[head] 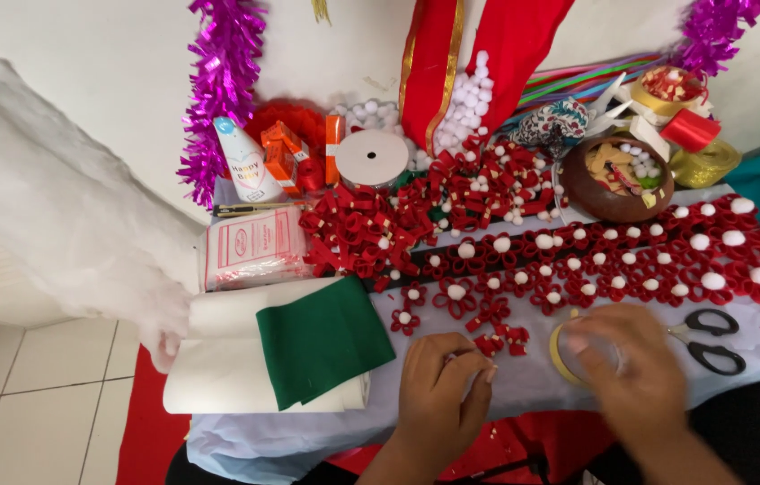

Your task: Cutting small pieces of tape and attaching them to red decorative flowers to create a garland or ornament.

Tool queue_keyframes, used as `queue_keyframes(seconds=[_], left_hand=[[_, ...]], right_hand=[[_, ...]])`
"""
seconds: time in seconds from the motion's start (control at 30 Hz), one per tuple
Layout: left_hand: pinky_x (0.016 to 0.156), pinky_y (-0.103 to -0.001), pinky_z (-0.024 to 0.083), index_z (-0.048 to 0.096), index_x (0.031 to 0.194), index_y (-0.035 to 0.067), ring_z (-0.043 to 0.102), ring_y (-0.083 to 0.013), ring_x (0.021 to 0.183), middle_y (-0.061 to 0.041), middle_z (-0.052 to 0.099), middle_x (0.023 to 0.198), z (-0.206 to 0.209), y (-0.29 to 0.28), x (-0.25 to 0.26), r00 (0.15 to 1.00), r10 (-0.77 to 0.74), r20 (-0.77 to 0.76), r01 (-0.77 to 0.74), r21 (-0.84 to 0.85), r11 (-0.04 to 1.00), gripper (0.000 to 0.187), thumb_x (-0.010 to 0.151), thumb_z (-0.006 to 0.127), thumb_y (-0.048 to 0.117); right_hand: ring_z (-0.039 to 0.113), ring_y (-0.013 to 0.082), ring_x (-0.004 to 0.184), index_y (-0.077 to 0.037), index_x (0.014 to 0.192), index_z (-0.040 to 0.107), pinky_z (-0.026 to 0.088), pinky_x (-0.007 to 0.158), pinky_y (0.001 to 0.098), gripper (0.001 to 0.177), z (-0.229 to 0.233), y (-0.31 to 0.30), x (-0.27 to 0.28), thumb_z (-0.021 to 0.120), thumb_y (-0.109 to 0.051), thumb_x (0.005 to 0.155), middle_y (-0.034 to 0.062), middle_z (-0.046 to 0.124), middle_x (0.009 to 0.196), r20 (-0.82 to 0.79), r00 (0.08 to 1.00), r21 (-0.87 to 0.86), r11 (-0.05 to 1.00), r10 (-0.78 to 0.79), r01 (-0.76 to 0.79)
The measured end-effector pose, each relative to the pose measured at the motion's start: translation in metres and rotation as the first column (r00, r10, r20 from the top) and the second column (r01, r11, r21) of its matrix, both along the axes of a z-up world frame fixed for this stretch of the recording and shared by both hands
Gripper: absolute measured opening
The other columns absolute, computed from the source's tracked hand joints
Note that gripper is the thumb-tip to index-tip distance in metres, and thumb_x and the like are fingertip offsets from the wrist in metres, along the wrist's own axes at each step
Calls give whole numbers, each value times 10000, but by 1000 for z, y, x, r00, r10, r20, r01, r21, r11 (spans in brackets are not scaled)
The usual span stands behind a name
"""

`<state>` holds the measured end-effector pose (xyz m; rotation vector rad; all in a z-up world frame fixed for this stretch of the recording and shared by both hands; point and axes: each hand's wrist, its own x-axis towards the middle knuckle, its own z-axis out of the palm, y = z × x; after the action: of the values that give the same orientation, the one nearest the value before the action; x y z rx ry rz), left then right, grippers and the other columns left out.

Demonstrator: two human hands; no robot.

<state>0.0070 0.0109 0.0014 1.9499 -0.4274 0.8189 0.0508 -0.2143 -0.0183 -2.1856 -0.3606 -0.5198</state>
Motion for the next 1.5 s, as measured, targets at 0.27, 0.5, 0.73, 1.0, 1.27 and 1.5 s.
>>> queue_keyframes(seconds=[0.27,0.5,0.73,1.0,1.27,1.5], left_hand=[[768,-354,484,681,952,44,577,-261,847,-135,637,1049,-8,6,6,999,41,11,-41,-7,999,95,866,699,79],[701,-339,496,688,965,38,594,-249,813,-137,636,1038,-17,13,16,997,62,50,-61,-22,998,126,845,715,71],[814,-355,545,663,982,14,630,-274,926,-165,618,1112,-16,22,14,996,52,-72,-65,-193,979,110,884,678,60],[807,-353,546,689,956,5,629,-268,898,-154,615,1063,-10,25,6,997,61,-47,-69,-196,978,102,902,703,91],[736,-281,518,683,944,43,618,-181,812,-78,655,1011,-17,21,-15,971,95,-218,-141,-210,967,97,862,723,12],[721,-328,530,712,955,46,643,-242,793,-106,659,1000,26,-11,-26,1000,23,-20,-23,-6,1000,141,825,748,7]], right_hand=[[589,296,1141,-152,1194,819,442,993,414,221,13,-111,202,823,-173,974,84,665,1220,588,802,-532,696,-107,483],[605,208,1229,-413,1184,771,401,974,448,373,16,-99,286,586,-566,898,-51,647,1406,99,881,-978,121,-463,173],[615,221,1249,-389,1205,786,445,970,452,346,15,-92,298,579,-489,946,-10,680,1395,70,858,-994,40,-509,105],[723,162,1126,-481,1208,733,557,843,378,455,5,-111,290,514,-728,895,-132,759,1214,265,890,-952,46,-372,303],[565,226,847,11,1278,654,473,721,329,135,-9,-138,268,581,-17,1168,168,663,1113,176,978,21,994,-110,108],[620,110,814,-88,1152,606,566,729,190,225,1,-57,132,526,9,966,30,632,1037,-51,979,794,602,198,-81]])
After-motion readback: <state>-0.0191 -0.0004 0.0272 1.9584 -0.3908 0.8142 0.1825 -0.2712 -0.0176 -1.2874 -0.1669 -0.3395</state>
